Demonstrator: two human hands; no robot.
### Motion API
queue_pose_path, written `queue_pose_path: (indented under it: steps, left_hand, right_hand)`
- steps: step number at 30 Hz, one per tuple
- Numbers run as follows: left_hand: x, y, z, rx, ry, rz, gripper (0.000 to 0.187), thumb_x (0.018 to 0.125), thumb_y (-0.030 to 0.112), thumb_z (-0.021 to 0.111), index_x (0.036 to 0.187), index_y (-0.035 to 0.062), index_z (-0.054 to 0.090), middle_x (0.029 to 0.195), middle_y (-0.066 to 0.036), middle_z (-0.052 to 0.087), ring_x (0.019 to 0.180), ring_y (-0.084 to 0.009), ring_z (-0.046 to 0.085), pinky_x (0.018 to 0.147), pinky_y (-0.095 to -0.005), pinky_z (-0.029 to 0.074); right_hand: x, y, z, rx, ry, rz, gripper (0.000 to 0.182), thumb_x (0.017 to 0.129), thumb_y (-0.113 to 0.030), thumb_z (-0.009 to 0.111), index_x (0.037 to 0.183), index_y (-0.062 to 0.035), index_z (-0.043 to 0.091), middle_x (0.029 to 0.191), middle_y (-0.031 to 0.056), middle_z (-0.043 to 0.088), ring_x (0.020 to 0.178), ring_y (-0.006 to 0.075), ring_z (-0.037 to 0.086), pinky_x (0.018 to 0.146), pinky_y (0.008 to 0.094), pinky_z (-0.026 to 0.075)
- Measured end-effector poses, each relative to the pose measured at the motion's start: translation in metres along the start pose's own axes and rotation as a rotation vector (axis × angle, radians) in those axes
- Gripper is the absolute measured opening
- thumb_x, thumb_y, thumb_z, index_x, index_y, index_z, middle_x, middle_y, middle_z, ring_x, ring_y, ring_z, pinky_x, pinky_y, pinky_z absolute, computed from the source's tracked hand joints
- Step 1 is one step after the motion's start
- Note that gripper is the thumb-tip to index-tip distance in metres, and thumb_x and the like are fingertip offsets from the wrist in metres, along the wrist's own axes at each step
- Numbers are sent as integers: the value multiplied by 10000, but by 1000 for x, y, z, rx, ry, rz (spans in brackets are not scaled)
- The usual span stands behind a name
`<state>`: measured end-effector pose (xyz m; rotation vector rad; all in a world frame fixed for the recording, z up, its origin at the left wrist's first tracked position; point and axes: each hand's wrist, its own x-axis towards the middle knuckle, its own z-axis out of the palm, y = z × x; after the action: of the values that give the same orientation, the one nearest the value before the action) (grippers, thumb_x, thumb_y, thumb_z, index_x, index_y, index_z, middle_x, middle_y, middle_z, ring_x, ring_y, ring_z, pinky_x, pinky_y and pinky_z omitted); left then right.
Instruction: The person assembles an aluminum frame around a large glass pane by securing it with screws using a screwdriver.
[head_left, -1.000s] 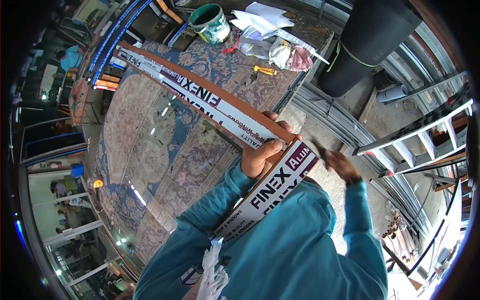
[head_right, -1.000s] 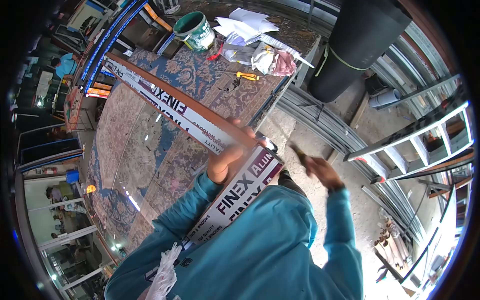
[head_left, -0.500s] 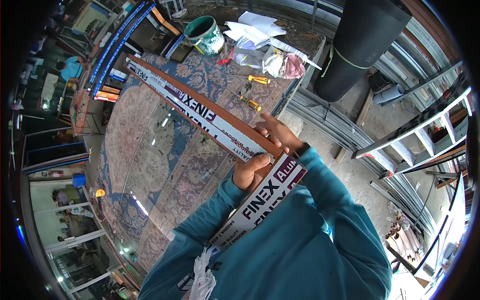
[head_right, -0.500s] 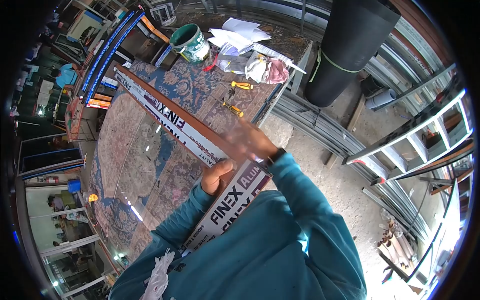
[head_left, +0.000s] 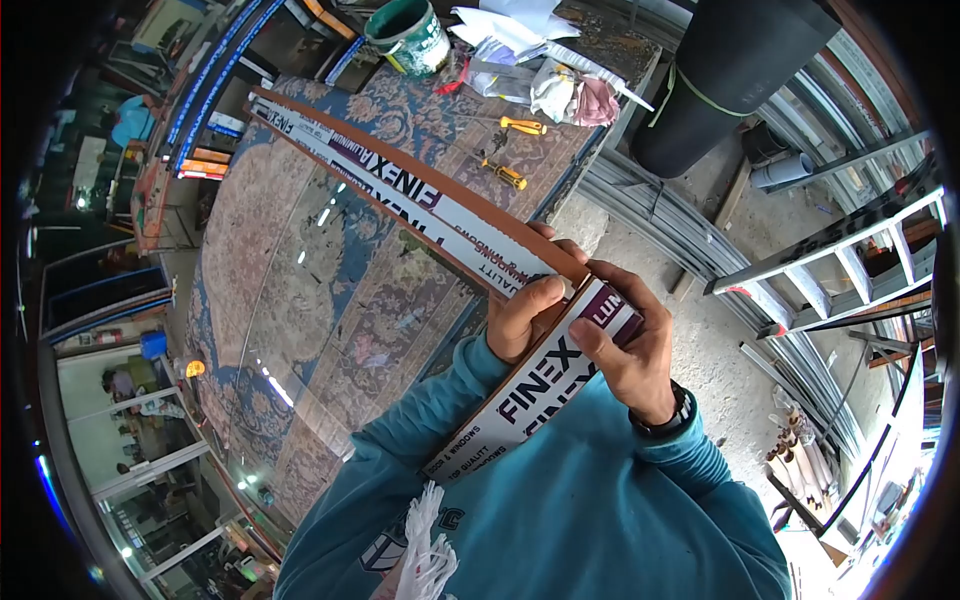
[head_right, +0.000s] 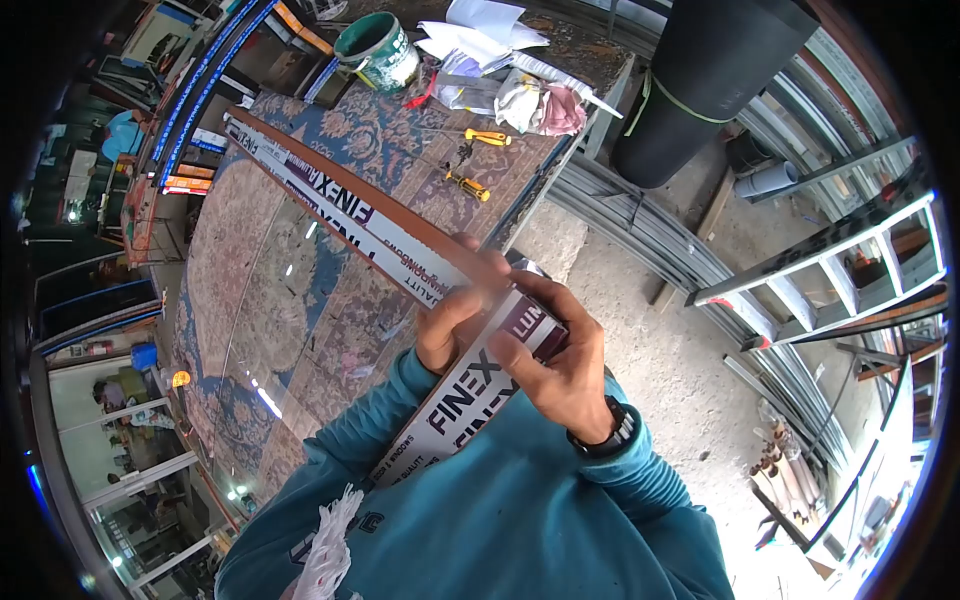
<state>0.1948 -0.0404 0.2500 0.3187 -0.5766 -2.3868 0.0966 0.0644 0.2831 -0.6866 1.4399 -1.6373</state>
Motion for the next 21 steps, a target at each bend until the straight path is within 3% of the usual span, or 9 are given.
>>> queue_pose_path:
  steps: [4,9,13,15,21]
  left_hand:
    - [1,0,-3,49,-34,-4,511,840,-18,540,1297,78,332,1148,-150,502,1024,-216,575,899,-352,531]
    - [4,2,-13,93,-175,1,520,847,-39,514,1318,67,323,1156,-152,506,1063,-213,565,929,-351,506]
    - [6,-1,-7,108,-177,53,517,851,-48,500,1324,57,320,1146,-154,506,1066,-212,561,936,-354,499]
    - [8,-2,-4,84,-217,101,514,853,-55,491,1326,50,321,1145,-156,505,1081,-212,552,940,-353,496]
    - [1,1,2,8,-167,13,499,890,2,546,1333,60,323,1159,-136,503,1102,-198,537,938,-344,493]
  right_hand:
    - [0,-2,8,-19,104,31,491,783,-72,740,1200,83,532,950,107,665,847,131,634,748,253,525]
    - [5,-15,12,202,148,309,436,780,-94,747,1137,70,560,931,118,663,799,137,637,717,255,525]
    - [4,-15,15,202,182,320,431,777,-96,744,1132,67,560,927,117,662,781,138,637,699,254,524]
    - [4,-17,18,155,230,229,417,771,-89,741,1118,65,568,931,119,661,776,138,639,691,253,524]
    - [4,-17,22,128,254,210,421,761,-105,750,1107,68,584,941,128,664,779,137,639,698,255,524]
